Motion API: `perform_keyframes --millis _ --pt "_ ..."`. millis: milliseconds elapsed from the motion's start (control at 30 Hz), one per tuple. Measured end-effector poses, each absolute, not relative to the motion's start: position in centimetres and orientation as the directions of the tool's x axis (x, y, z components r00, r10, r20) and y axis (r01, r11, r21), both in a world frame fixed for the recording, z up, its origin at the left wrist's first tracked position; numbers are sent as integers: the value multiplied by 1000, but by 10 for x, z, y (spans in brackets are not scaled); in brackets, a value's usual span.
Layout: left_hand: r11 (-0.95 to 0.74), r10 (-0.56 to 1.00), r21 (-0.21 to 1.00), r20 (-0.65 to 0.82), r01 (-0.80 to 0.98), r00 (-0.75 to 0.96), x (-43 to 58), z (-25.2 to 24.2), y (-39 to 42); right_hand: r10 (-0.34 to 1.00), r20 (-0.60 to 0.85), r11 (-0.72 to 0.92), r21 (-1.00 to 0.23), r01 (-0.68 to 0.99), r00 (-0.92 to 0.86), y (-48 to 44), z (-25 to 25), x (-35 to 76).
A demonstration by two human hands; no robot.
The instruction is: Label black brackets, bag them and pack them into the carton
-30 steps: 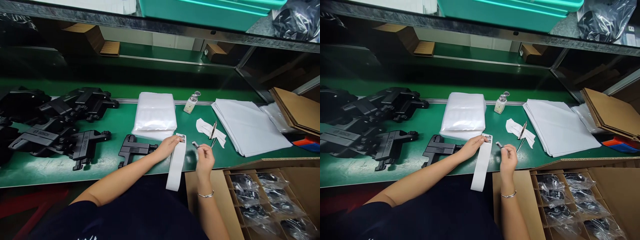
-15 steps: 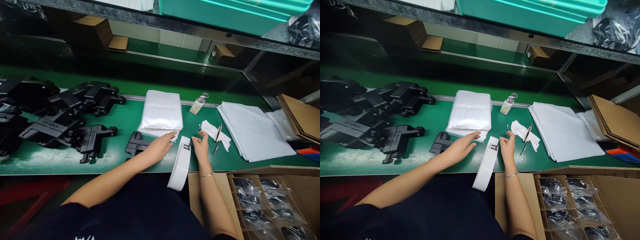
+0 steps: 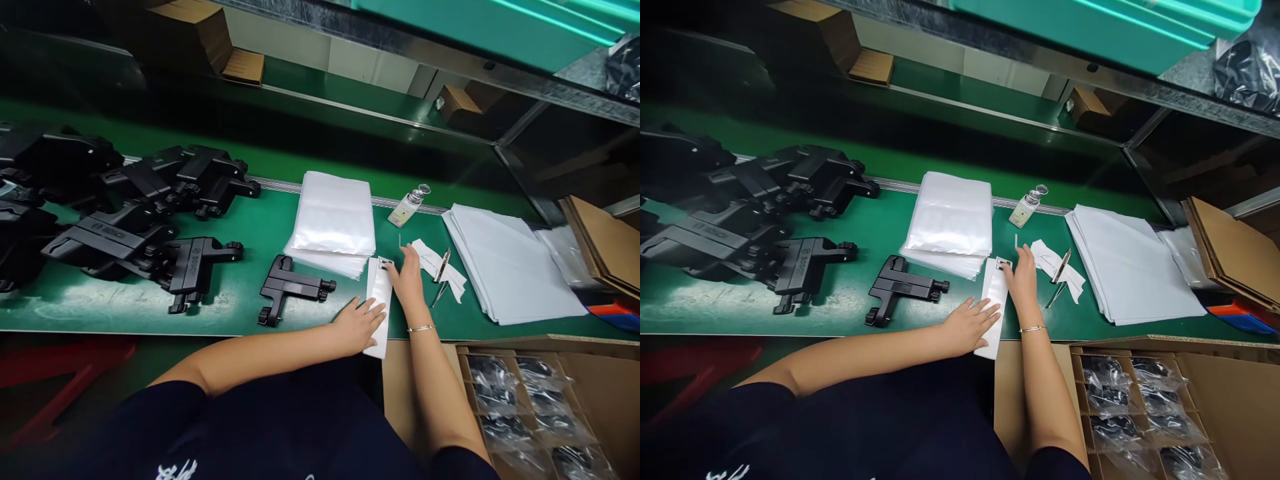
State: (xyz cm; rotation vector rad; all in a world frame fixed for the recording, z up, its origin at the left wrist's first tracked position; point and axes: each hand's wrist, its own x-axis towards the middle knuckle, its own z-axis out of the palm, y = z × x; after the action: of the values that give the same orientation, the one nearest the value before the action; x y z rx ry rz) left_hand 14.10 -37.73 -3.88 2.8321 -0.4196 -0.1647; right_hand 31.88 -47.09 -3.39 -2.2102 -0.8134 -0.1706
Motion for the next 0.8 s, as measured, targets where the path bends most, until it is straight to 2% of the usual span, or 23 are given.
perform_keyframes --millis 67,133,167,233,300,333,433,500,567,667,733,800 --pt "-944 -214 271 -70 -188 974 151 -32 -383 331 355 -408 -782 472 874 -479 -21 312" --pt "-939 -203 284 6 -197 979 149 -18 -379 218 223 -195 -944 267 950 -485 -12 292" --pt "-927 -221 298 64 -230 973 144 -10 -372 223 124 -73 -987 143 967 -487 -11 279" --pt "-896 -241 337 176 -288 954 129 8 -343 329 -73 97 -989 -111 941 -489 -14 254" --pt "-892 -131 399 218 -211 967 112 21 -297 431 -206 129 -949 -286 878 -489 -23 238" --pt "-888 -45 441 199 -131 979 103 23 -270 445 -240 111 -941 -319 863 -490 -28 234" --pt "-811 145 579 72 77 987 80 13 -198 352 -228 16 -968 -250 908 -492 -39 240" --pt "-731 188 669 14 130 982 67 -5 -178 261 -155 -52 -988 -146 953 -490 -38 246" --pt "-662 237 736 30 139 971 58 -23 -183 255 -63 -95 -995 -40 965 -479 -29 245" --pt "-580 374 800 95 153 923 54 -40 -219 454 18 -136 -987 90 891 -448 -9 222" --pt "-534 436 829 101 167 894 55 -43 -242 603 -13 -194 -972 131 798 -423 1 202" --pt "-494 467 851 90 175 879 57 -42 -256 672 -71 -278 -947 162 738 -402 4 186"
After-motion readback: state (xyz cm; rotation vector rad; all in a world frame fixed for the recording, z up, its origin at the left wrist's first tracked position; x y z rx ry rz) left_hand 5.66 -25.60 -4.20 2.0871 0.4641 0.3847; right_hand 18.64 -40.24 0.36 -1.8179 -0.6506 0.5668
